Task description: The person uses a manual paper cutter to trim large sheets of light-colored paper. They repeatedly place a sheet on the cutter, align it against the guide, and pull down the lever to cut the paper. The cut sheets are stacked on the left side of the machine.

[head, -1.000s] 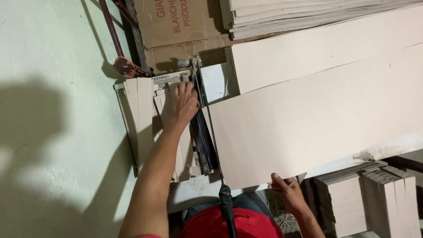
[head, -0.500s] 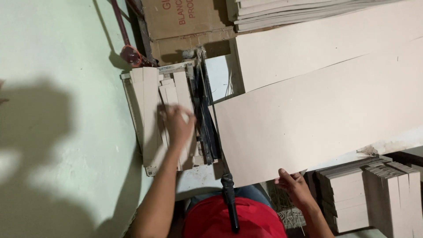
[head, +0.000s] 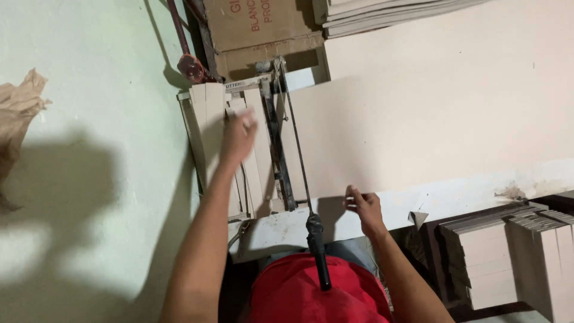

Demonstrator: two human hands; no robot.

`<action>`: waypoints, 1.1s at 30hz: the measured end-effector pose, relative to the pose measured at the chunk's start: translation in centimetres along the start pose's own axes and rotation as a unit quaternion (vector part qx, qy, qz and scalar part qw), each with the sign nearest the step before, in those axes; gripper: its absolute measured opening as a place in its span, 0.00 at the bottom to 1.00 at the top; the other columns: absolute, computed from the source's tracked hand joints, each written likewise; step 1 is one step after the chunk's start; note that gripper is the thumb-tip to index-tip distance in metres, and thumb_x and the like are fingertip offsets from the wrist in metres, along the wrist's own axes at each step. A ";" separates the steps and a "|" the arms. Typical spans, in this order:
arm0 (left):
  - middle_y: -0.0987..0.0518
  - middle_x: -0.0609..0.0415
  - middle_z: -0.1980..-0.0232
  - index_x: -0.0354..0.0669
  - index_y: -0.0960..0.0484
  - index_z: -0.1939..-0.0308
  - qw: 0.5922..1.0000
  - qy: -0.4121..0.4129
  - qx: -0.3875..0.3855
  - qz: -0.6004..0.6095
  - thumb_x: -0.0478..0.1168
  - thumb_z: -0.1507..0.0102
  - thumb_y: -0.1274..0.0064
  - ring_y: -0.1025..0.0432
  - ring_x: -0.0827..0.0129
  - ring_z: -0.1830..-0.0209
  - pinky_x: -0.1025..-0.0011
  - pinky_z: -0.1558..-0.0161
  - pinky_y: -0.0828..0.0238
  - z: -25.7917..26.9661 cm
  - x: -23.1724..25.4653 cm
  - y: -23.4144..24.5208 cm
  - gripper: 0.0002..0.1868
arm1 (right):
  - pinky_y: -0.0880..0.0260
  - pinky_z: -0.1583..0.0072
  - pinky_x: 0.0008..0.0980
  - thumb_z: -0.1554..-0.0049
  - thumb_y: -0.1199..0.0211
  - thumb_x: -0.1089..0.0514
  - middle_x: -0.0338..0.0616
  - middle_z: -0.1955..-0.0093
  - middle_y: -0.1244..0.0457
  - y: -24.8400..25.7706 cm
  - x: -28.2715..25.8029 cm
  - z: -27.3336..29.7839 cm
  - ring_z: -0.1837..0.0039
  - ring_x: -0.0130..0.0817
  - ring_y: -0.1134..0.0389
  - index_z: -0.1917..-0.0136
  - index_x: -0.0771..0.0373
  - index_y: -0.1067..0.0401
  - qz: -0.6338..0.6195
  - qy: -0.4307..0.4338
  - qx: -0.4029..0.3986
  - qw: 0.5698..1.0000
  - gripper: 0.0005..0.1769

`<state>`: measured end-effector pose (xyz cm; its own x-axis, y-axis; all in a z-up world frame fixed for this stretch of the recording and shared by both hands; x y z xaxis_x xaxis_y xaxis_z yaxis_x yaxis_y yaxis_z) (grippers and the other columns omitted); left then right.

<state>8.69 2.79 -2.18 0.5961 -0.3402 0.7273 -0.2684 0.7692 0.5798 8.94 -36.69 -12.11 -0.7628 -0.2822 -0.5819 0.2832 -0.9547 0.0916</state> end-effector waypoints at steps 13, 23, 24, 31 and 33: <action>0.45 0.34 0.22 0.52 0.43 0.21 0.938 -0.066 -0.127 -0.317 0.53 0.33 0.45 0.60 0.39 0.19 0.37 0.27 0.79 6.2 -2.6 -9.3 0.40 | 0.26 0.45 0.48 0.32 0.39 0.47 0.57 0.50 0.30 -0.5 1.8 -3.5 0.51 0.45 0.28 0.44 0.71 0.24 0.070 0.110 0.006 0.991 0.22; 0.54 0.29 0.20 0.47 0.54 0.19 0.838 -0.026 -0.131 -0.529 0.57 0.42 0.37 0.68 0.38 0.18 0.27 0.28 0.87 3.2 -8.9 -16.9 0.56 | 0.23 0.62 0.35 0.35 0.42 0.45 0.48 0.67 0.28 -0.8 0.8 -2.8 0.67 0.37 0.25 0.57 0.63 0.18 0.424 0.013 -0.073 0.903 0.22; 0.54 0.29 0.20 0.47 0.54 0.19 0.838 -0.029 -0.128 -0.530 0.57 0.42 0.37 0.68 0.38 0.18 0.27 0.28 0.87 3.2 -8.2 -16.5 0.56 | 0.23 0.62 0.35 0.35 0.42 0.45 0.48 0.67 0.28 -2.0 -1.4 0.5 0.67 0.37 0.25 0.57 0.63 0.18 0.423 0.017 -0.071 0.903 0.22; 0.59 0.31 0.18 0.45 0.59 0.19 0.822 -0.008 -0.171 -0.543 0.55 0.43 0.38 0.71 0.39 0.18 0.24 0.30 0.86 3.8 -6.4 -15.9 0.59 | 0.26 0.48 0.55 0.45 0.47 0.33 0.64 0.55 0.28 -9.3 -7.7 19.2 0.51 0.64 0.25 0.15 0.51 0.65 0.564 0.084 -0.131 0.811 0.54; 0.60 0.31 0.18 0.43 0.58 0.19 0.826 -0.008 -0.173 -0.536 0.55 0.43 0.38 0.72 0.39 0.17 0.24 0.30 0.86 3.6 -6.4 -15.7 0.59 | 0.25 0.52 0.55 0.43 0.38 0.42 0.70 0.58 0.30 -9.9 -3.6 17.9 0.54 0.66 0.25 0.15 0.56 0.70 0.585 0.109 -0.114 0.796 0.57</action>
<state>6.39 -9.08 -14.61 0.3402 -0.9314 -0.1296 0.6409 0.1288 0.7567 -1.51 -27.93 3.52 0.2125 -0.9181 -0.3347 0.8420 -0.0018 0.5394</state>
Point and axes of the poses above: each hand's wrist, its own z-axis away from the middle knuckle, its own y-axis out of the back of the hand, x = y × z, the point moved 4 cm from there along -z, towards the middle knuckle
